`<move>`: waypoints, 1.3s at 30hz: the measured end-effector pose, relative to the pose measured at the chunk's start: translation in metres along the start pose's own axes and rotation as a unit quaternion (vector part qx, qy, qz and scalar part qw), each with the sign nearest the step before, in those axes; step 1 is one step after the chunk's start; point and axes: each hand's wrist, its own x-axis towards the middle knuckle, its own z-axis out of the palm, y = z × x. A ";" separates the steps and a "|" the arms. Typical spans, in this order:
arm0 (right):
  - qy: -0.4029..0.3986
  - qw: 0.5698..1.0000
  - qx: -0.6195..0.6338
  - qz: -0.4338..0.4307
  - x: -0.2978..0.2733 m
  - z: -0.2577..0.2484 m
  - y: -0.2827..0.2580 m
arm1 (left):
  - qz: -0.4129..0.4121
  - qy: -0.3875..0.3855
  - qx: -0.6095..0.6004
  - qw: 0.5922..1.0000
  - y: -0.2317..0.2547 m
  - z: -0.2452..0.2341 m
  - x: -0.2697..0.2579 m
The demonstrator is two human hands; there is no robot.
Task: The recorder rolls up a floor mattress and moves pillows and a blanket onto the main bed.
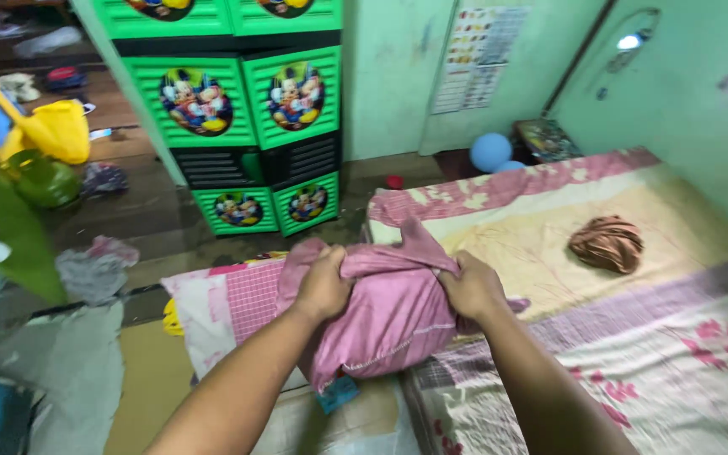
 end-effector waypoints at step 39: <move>0.062 0.996 -0.068 0.002 -0.052 -0.028 0.040 | 0.019 -0.199 0.253 0.946 0.082 0.044 0.054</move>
